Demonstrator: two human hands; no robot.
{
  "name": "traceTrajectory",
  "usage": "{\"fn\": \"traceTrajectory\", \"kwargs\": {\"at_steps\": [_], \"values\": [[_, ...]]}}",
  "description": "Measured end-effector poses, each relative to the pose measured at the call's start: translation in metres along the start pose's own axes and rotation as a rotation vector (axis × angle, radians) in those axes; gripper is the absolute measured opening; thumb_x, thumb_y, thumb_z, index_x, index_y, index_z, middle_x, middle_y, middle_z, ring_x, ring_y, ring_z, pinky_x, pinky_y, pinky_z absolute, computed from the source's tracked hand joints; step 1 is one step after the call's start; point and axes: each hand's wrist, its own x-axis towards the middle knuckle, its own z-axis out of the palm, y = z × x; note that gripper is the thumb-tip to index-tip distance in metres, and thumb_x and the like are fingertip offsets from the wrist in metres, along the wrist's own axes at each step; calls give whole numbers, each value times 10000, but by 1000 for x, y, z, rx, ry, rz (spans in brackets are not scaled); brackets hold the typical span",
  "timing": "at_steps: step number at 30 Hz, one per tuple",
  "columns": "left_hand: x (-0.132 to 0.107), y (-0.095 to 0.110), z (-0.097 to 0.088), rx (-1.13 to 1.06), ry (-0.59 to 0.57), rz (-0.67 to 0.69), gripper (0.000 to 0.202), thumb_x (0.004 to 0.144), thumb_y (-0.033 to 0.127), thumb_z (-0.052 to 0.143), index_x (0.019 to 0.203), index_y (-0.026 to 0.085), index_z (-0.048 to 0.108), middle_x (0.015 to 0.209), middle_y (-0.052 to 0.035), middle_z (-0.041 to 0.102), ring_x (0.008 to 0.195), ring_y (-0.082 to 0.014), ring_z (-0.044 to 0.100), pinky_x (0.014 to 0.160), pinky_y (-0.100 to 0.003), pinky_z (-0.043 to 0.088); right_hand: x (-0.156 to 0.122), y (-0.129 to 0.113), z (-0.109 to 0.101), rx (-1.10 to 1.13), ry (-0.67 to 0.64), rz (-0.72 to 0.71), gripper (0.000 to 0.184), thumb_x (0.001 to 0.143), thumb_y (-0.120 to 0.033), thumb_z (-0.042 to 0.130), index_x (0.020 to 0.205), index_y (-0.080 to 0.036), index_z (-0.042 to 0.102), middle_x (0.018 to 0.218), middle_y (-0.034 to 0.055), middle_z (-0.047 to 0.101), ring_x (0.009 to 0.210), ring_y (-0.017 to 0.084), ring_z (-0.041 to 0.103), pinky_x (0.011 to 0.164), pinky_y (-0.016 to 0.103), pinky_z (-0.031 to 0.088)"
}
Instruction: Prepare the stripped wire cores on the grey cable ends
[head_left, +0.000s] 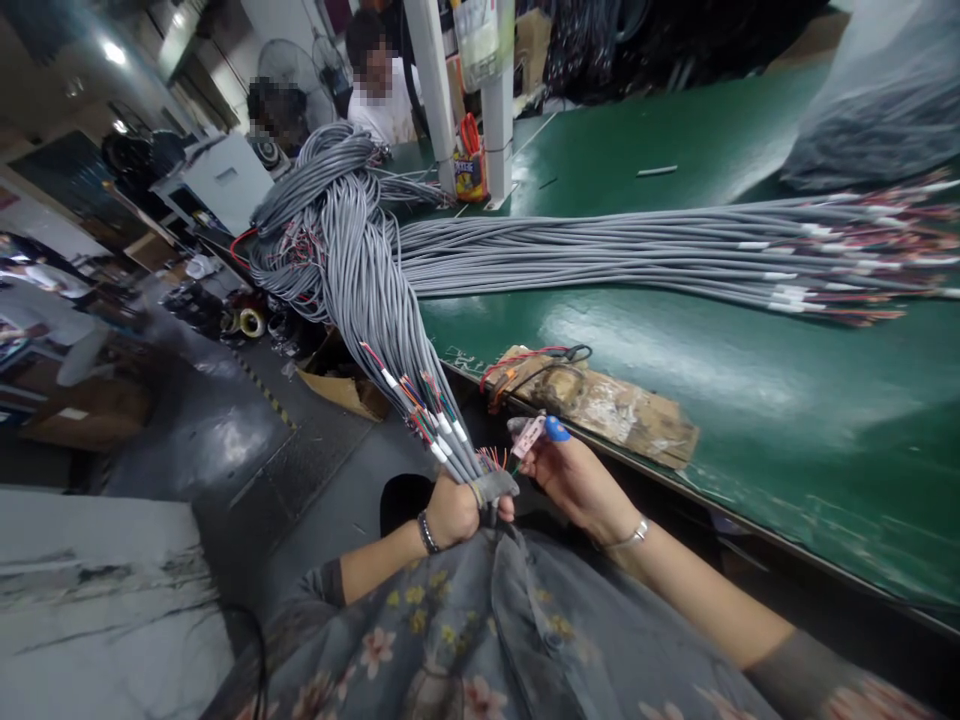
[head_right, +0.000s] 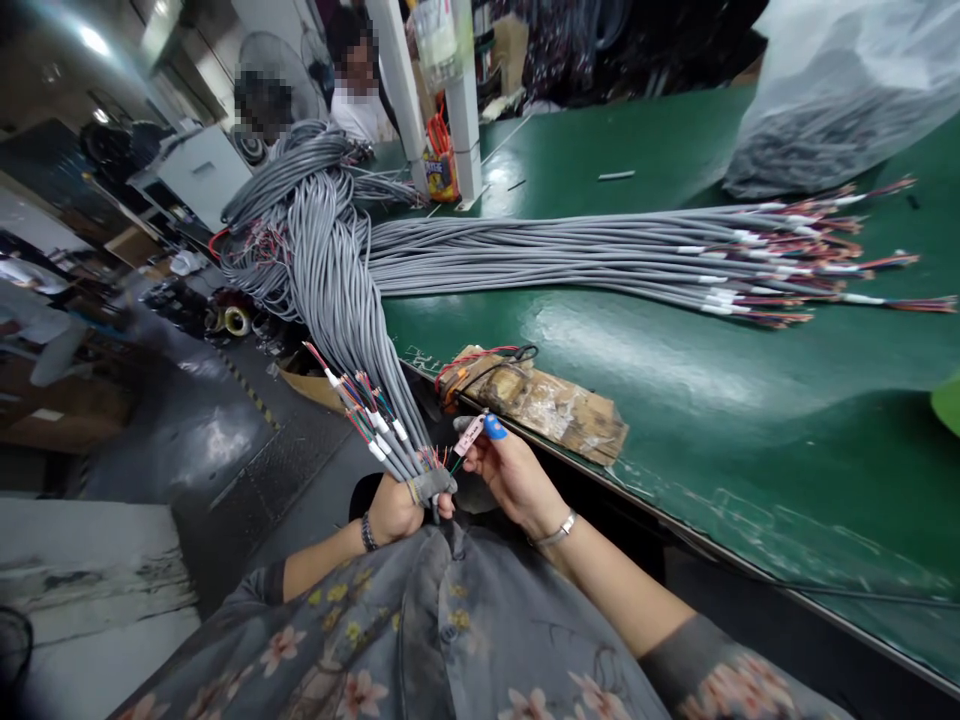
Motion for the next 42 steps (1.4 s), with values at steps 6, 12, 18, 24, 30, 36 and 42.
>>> {"fn": "traceTrajectory", "kwargs": {"at_steps": [6,12,18,24,30,36,42], "values": [[2,5,13,-2,31,-19,380,500,442,786,583,109,623,438,-19,570,372,-124,525,431,-273,470,1,0,-2,-51,69,34,358,600,-525,765,715,-203,655,602,-21,594,507,95,489,452,208,434],[3,4,12,40,5,-15,391,544,470,768,538,111,611,418,-24,560,372,-117,520,437,-260,466,0,-2,-1,17,61,49,377,539,-513,804,764,-227,706,752,9,700,656,133,597,595,245,499],[2,4,11,66,23,-13,381,554,455,766,539,107,612,415,-16,550,369,-99,504,428,-235,446,1,2,-4,27,58,28,338,584,-514,782,771,-242,709,819,15,725,699,146,619,665,279,501],[-1,5,8,56,16,-13,376,533,454,772,554,114,611,435,-23,572,378,-120,530,431,-252,457,-2,-2,-3,26,18,72,357,655,-566,708,807,-243,703,749,11,697,666,137,603,589,245,490],[-3,-1,-2,38,8,7,380,542,468,768,622,123,629,463,-12,576,404,-119,539,449,-252,459,-2,-6,-1,-18,-28,62,325,707,-545,670,780,-229,683,687,5,651,585,126,562,531,245,482],[-4,3,6,-27,48,32,373,522,459,770,595,128,616,445,-5,564,388,-107,515,437,-244,438,-1,0,-3,-144,41,-82,358,689,-566,670,744,-212,677,640,2,613,578,132,521,561,269,464],[3,3,14,-80,80,45,352,516,432,769,587,136,592,428,8,551,380,-101,504,438,-238,427,2,5,-7,-243,6,-161,452,687,-667,599,719,-222,673,661,26,628,622,167,540,597,300,462]]}}
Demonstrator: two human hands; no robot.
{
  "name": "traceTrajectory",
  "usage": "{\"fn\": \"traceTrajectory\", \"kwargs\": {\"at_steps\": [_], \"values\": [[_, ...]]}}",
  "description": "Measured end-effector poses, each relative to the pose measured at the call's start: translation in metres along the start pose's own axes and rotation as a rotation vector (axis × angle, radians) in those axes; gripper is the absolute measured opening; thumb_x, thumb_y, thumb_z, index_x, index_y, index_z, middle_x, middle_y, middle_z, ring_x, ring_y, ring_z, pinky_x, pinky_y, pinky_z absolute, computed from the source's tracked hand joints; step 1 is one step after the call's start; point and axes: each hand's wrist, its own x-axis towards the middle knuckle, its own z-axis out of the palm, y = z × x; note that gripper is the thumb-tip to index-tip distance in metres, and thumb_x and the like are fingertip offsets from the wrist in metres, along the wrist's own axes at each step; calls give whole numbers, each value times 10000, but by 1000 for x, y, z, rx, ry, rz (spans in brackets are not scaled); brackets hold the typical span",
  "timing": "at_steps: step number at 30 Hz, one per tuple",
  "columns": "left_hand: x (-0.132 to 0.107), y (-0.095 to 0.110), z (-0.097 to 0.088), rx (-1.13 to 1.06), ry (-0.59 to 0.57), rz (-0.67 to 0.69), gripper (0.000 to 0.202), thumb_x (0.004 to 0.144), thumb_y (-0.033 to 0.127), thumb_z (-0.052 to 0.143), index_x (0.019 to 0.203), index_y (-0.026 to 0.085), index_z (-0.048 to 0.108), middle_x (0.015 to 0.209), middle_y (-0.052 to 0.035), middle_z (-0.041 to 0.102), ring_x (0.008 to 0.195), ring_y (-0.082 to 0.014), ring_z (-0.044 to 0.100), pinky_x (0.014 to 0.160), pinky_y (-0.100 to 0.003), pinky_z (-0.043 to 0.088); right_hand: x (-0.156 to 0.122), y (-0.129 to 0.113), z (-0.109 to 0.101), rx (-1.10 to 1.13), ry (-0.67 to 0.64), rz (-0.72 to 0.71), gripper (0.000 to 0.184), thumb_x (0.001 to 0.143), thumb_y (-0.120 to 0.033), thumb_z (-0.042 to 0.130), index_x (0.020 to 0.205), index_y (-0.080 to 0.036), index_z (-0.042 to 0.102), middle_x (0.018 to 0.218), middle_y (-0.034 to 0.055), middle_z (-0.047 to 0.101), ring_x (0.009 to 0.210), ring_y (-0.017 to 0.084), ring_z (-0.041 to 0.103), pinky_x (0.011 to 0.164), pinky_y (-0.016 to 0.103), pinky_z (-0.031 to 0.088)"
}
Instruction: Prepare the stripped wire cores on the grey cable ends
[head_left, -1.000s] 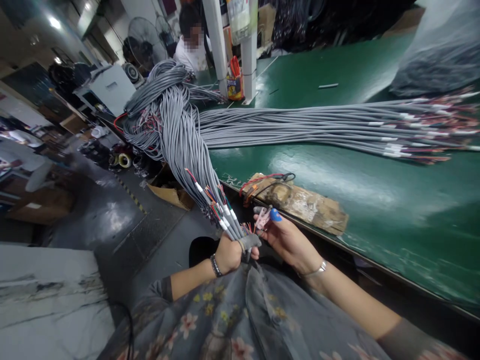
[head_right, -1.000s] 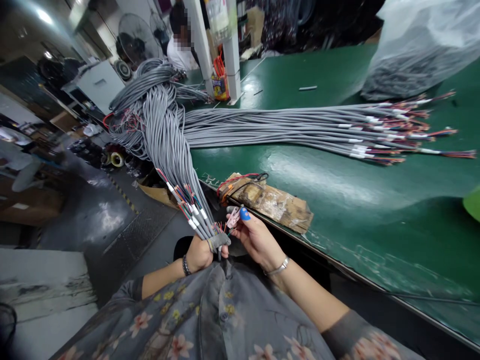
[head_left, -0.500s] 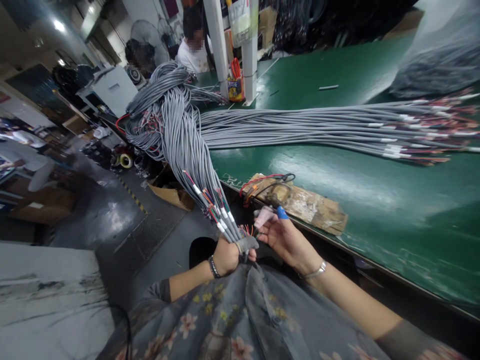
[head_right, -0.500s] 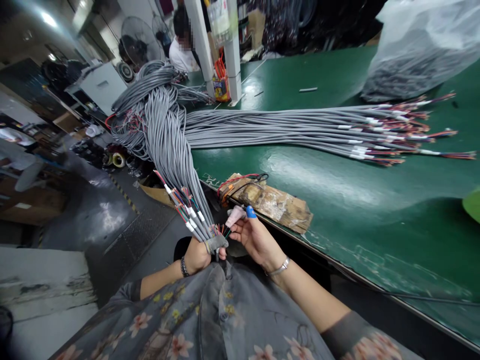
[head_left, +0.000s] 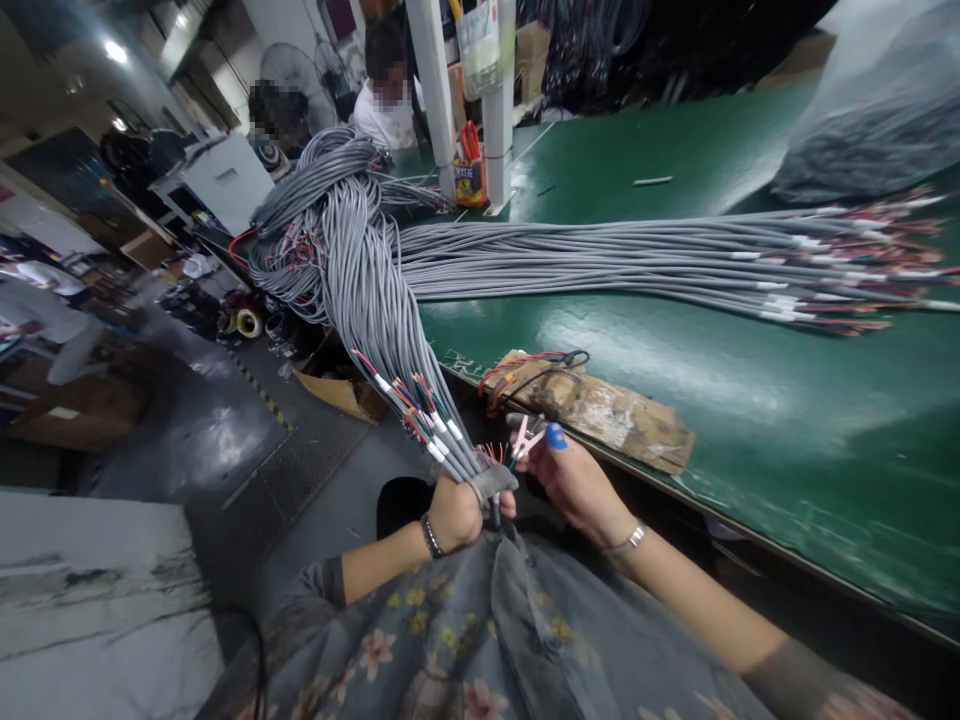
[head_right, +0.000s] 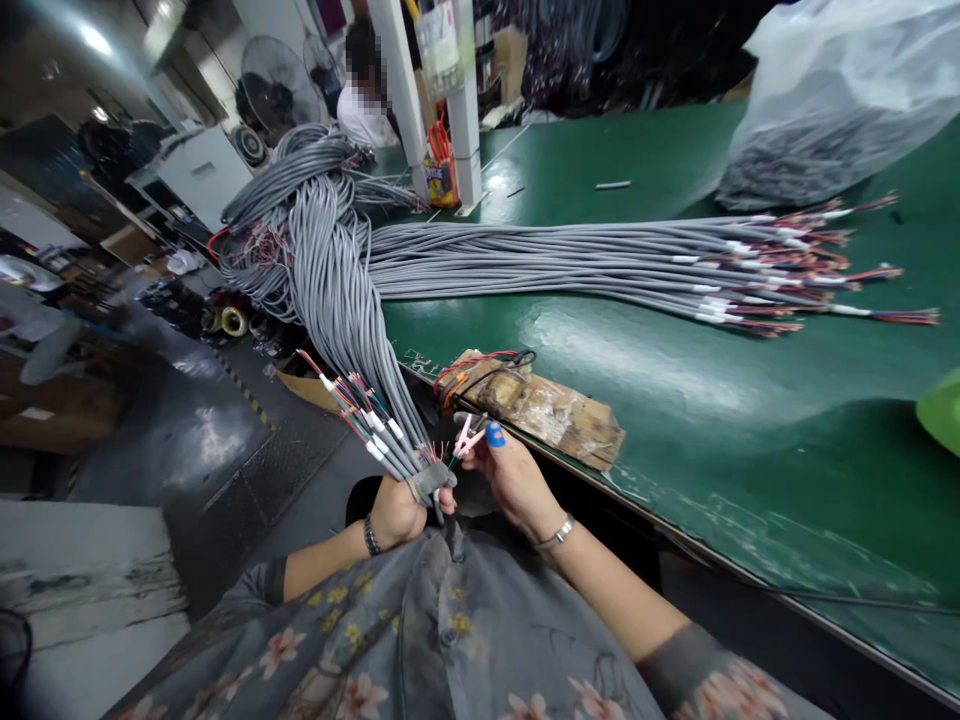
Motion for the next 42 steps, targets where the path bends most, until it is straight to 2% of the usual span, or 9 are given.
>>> {"fn": "traceTrajectory", "kwargs": {"at_steps": [4,10,14,22,26,31,34,37,42], "values": [[1,0,2,10,10,-5,362,516,451,753,580,136,586,442,2,554,384,-101,498,423,-239,414,6,1,2,192,-23,146,412,646,-605,688,786,-218,683,736,30,673,635,165,576,610,304,485],[-2,4,3,56,18,-23,390,480,466,767,540,135,571,391,10,513,357,-104,488,413,-246,411,7,3,4,276,44,176,316,652,-543,722,753,-246,682,732,3,689,622,151,581,630,298,490],[-5,4,0,39,30,-46,401,449,456,792,562,123,599,410,0,543,361,-110,504,421,-257,434,4,2,3,304,54,204,381,592,-605,728,738,-255,690,742,9,696,661,158,598,588,269,487],[-9,1,-8,22,-3,-21,395,493,461,785,593,122,608,428,0,543,383,-108,507,436,-247,418,-1,-7,2,301,-24,242,395,584,-599,737,717,-229,701,719,19,686,616,127,569,544,225,481],[-7,1,-5,16,2,27,378,528,466,763,601,131,604,433,3,546,392,-106,505,450,-248,420,-2,-9,5,258,8,200,367,557,-529,790,742,-222,706,716,10,679,609,112,560,516,198,472],[-5,4,2,-13,22,28,371,501,448,771,575,133,590,425,11,536,376,-97,486,438,-245,414,-1,-10,4,189,39,209,450,519,-595,773,694,-190,686,592,-18,607,516,84,505,461,185,464],[-5,5,4,-1,9,24,368,502,448,765,561,128,593,417,2,535,370,-100,487,428,-241,401,1,-11,3,158,64,226,410,520,-557,792,657,-190,671,550,-31,583,489,76,492,431,170,443],[-4,5,3,2,12,19,373,499,453,765,563,129,592,414,1,534,371,-103,491,428,-244,406,1,-12,3,204,47,219,362,525,-509,812,652,-196,682,570,-29,607,512,80,519,478,181,473],[-2,3,3,3,7,-5,376,478,447,772,563,132,586,391,15,509,344,-99,468,414,-249,404,0,-9,2,268,30,210,344,531,-482,822,741,-229,720,742,-1,708,647,118,606,590,214,514]]}}
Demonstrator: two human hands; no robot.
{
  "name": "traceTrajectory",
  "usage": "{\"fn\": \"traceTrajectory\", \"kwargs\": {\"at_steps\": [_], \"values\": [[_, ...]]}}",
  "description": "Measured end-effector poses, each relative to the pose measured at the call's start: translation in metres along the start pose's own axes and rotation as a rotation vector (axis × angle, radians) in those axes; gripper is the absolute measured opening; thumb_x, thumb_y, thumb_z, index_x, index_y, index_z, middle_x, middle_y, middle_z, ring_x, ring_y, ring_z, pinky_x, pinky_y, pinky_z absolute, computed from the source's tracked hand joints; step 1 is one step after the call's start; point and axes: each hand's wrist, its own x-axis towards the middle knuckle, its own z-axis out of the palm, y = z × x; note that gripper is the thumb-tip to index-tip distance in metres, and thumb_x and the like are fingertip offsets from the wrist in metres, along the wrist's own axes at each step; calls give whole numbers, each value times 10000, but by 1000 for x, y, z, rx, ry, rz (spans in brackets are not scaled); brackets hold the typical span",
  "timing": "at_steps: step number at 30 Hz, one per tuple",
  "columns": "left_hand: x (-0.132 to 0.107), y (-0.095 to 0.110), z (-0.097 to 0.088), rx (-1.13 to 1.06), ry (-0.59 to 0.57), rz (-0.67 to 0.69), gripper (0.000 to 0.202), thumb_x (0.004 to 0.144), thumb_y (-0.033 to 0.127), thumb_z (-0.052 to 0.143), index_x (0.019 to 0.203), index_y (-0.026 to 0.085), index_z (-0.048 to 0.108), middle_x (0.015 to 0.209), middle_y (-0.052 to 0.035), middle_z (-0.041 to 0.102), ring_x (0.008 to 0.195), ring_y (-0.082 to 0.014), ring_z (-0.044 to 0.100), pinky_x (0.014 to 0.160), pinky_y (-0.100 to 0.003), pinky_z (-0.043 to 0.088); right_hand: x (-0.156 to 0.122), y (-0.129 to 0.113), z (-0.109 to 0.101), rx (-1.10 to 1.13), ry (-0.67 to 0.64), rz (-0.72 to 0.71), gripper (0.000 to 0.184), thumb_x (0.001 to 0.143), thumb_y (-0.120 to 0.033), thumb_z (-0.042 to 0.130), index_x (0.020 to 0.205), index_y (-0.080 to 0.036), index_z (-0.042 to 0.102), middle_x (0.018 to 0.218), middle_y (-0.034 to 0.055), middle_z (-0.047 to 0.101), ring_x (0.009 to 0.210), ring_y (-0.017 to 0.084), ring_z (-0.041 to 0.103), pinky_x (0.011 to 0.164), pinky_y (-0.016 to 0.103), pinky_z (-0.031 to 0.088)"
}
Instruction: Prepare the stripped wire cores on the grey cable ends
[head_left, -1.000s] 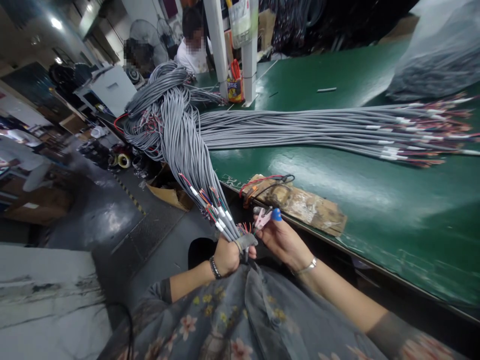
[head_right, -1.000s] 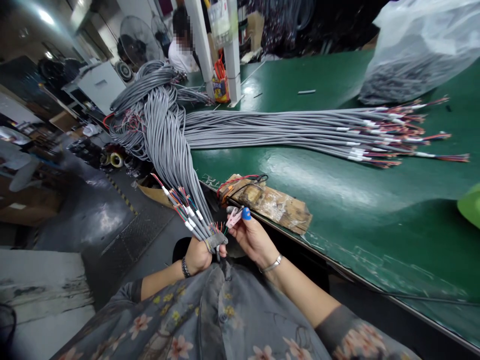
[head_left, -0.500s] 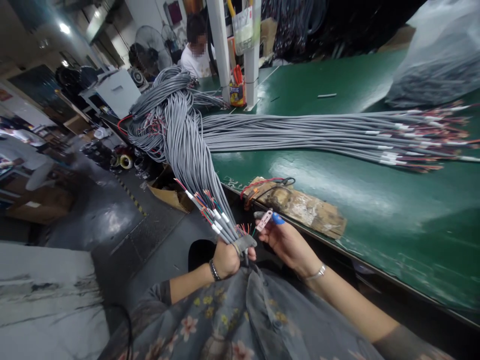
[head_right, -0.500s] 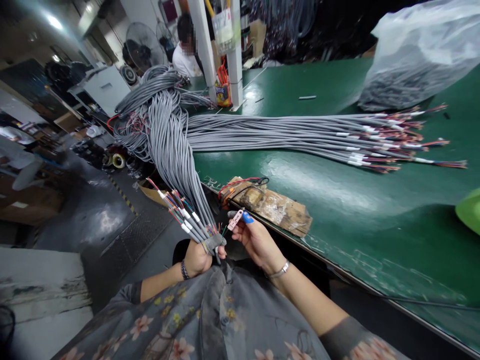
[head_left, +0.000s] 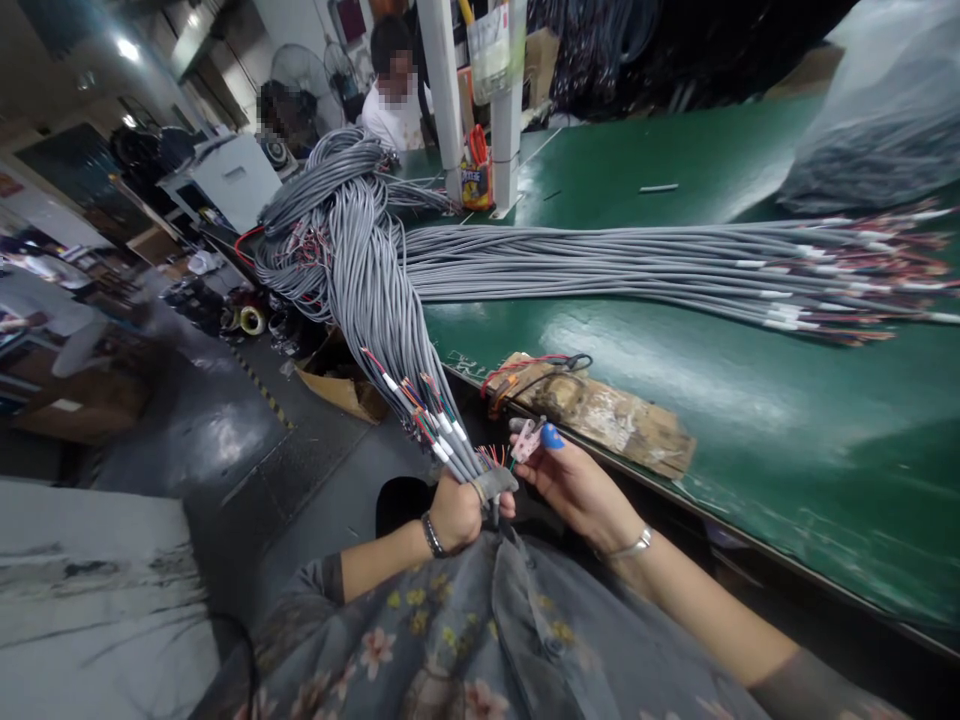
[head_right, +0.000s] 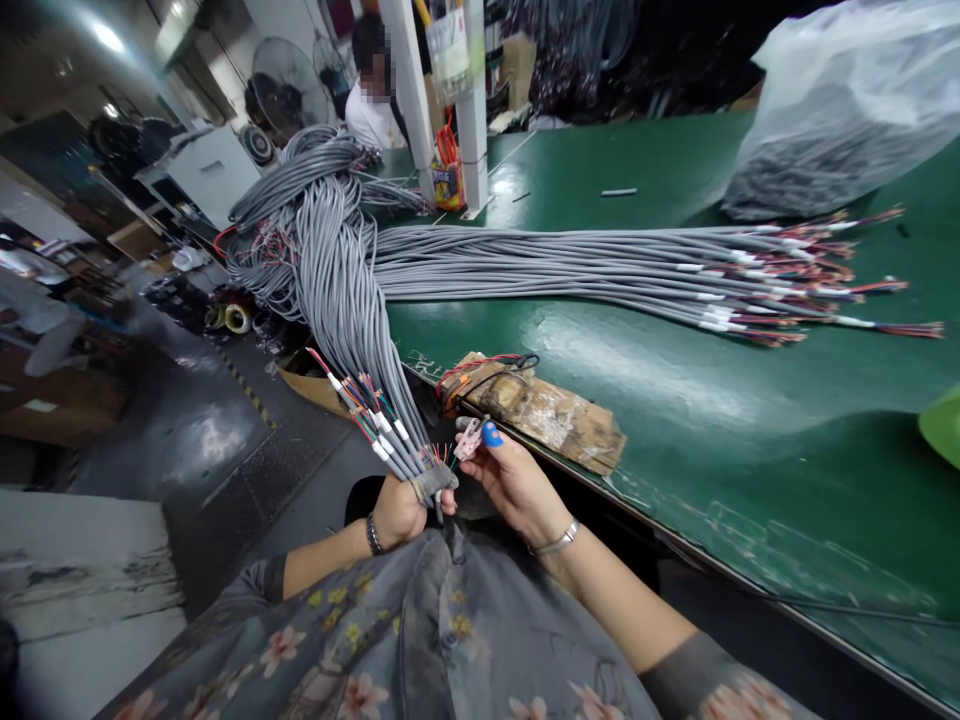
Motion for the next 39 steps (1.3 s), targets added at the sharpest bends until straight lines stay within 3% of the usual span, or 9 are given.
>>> {"fn": "traceTrajectory", "kwargs": {"at_steps": [9,17,24,35,39], "values": [[-2,1,-3,12,19,-17,377,467,440,782,558,126,594,402,4,525,362,-106,490,420,-251,417,0,1,-2,24,-35,27,343,658,-550,717,784,-232,718,710,3,695,632,115,608,565,207,508],[-6,0,-6,4,14,17,379,508,473,758,574,131,608,403,2,526,381,-120,512,460,-273,450,-2,-1,3,-32,-23,7,376,549,-525,797,730,-206,714,641,-14,637,547,91,538,501,194,497],[-3,1,1,-1,59,40,354,504,445,759,587,138,602,420,7,538,383,-107,497,441,-256,430,0,3,2,-56,-43,-59,431,582,-604,734,730,-199,718,691,17,669,570,99,546,521,199,501],[1,-2,2,-5,90,10,325,481,401,767,547,126,608,411,4,537,373,-94,485,417,-233,416,8,5,0,71,42,13,314,567,-467,810,733,-220,708,709,-14,698,631,111,592,586,208,497],[0,-4,-2,1,84,27,334,493,412,768,545,128,599,410,7,529,366,-94,480,408,-233,409,3,6,-1,42,23,18,331,623,-532,747,759,-233,707,718,1,688,641,137,588,564,234,477]]}}
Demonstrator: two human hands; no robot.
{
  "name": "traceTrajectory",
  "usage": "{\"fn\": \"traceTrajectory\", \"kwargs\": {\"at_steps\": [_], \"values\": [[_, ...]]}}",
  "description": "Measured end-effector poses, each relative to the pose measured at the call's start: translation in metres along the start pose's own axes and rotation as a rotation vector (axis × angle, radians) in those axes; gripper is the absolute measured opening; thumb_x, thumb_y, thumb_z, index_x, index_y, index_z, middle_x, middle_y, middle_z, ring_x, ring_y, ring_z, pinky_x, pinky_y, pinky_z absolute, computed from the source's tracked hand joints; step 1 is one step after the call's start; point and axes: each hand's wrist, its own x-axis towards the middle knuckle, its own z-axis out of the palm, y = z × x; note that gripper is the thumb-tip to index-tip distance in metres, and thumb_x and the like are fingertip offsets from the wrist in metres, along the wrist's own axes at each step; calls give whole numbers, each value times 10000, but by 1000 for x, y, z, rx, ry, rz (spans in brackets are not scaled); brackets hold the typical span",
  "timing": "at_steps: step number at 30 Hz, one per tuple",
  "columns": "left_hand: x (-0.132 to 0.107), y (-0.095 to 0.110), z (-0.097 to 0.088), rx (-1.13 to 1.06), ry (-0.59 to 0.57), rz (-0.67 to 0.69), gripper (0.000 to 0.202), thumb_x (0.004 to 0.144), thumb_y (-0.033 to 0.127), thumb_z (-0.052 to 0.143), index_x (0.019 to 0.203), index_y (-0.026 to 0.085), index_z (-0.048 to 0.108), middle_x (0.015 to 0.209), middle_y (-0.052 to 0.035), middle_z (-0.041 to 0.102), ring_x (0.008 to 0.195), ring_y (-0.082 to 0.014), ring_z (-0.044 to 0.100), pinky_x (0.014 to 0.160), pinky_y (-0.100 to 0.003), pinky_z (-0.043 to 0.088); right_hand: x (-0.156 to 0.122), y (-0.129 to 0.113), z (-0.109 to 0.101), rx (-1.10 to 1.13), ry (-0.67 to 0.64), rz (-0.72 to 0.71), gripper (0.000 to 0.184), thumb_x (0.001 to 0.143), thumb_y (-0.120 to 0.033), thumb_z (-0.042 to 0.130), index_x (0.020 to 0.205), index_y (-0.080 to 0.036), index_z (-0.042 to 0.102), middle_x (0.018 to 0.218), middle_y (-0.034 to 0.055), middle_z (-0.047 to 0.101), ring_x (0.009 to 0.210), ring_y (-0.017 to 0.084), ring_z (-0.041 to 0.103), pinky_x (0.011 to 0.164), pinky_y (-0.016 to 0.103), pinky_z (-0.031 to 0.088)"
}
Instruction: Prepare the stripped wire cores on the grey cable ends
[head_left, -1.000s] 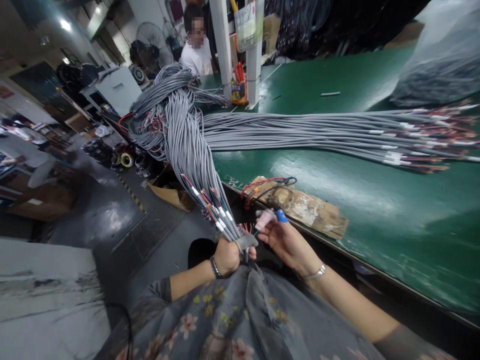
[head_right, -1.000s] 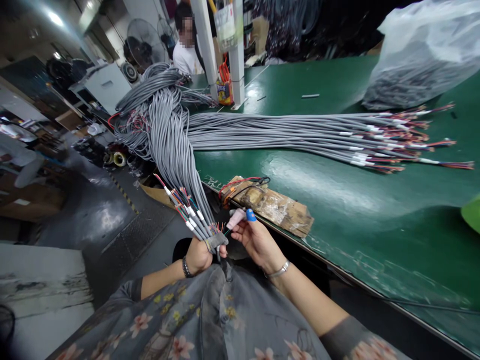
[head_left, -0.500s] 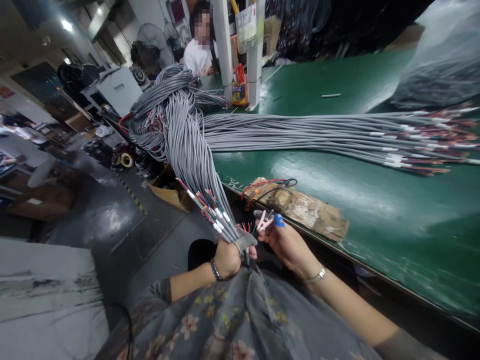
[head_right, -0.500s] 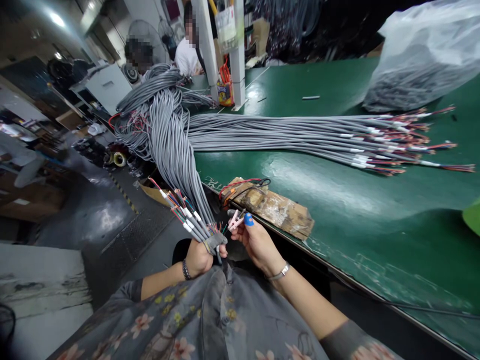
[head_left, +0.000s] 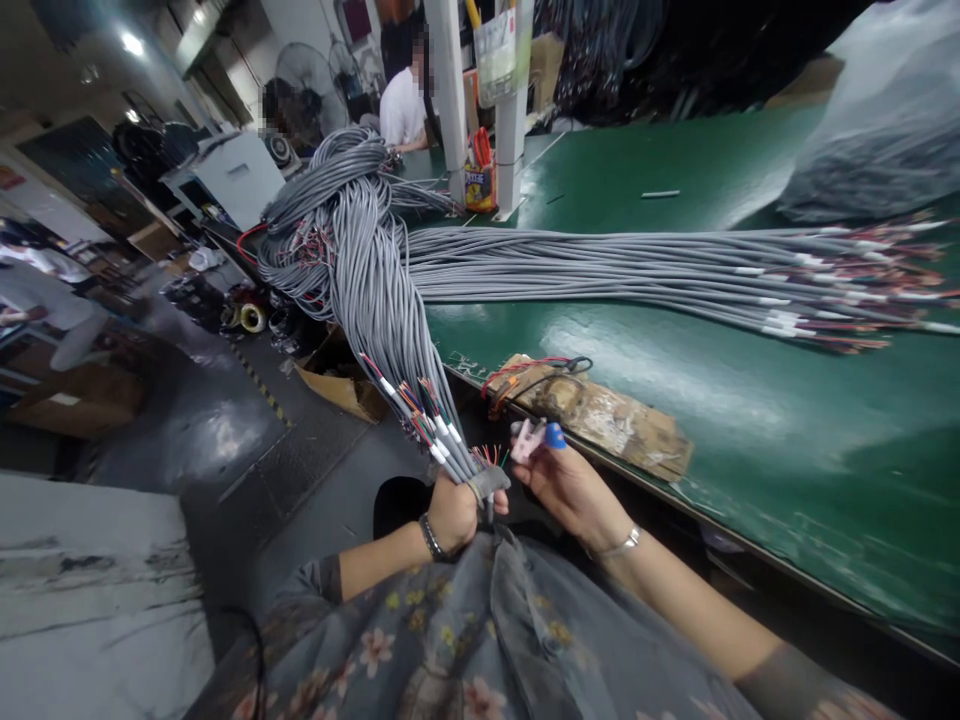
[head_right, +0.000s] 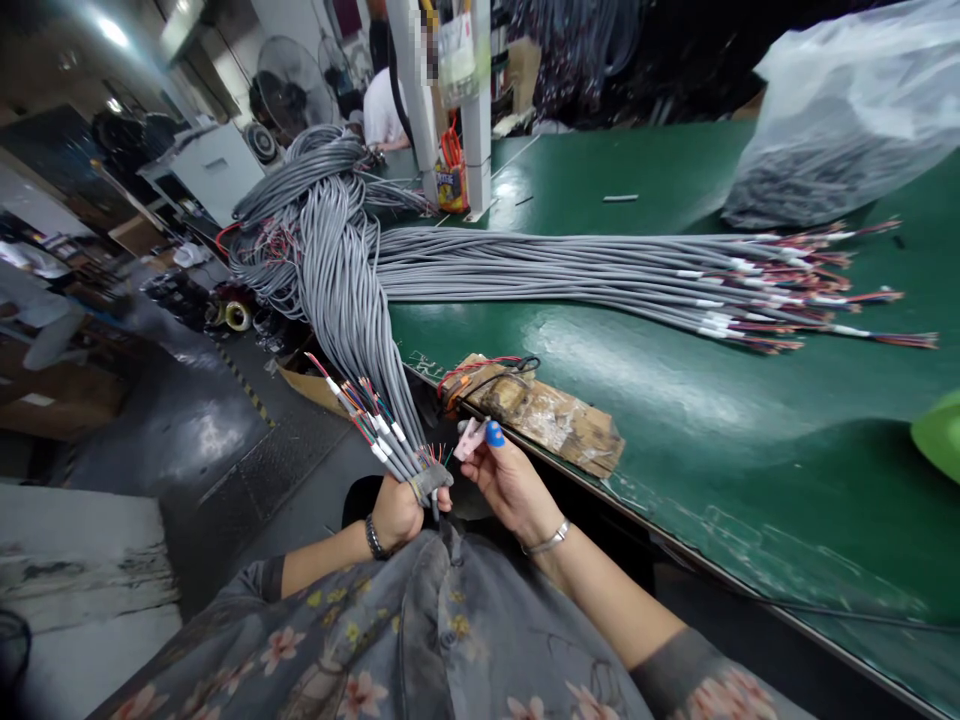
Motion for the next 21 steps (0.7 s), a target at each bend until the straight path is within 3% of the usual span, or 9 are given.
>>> {"fn": "traceTrajectory", "kwargs": {"at_steps": [6,11,16,21], "values": [[-2,-3,-7,-38,-4,31,327,499,395,783,557,122,612,413,4,542,360,-92,484,413,-235,425,-7,0,-13,-8,-59,41,435,571,-621,728,772,-237,700,737,10,674,627,134,566,566,241,467],[-5,-6,-10,-45,-9,65,316,515,388,781,565,128,609,423,6,549,375,-98,495,424,-240,437,-20,-1,-19,-43,-58,77,352,576,-519,784,746,-221,704,735,12,675,618,123,555,560,236,465],[-7,-7,-12,8,-25,88,337,533,425,770,573,128,616,424,2,550,374,-103,499,419,-235,413,-33,-2,-5,-180,-127,67,306,557,-392,827,747,-190,699,698,7,655,565,104,515,522,233,428],[-9,-7,-13,93,-58,81,352,540,443,772,537,131,608,415,-3,548,384,-114,516,447,-248,431,-29,5,8,-335,-87,-16,261,572,-356,817,586,-175,630,520,-34,558,470,76,427,475,225,359]]}}
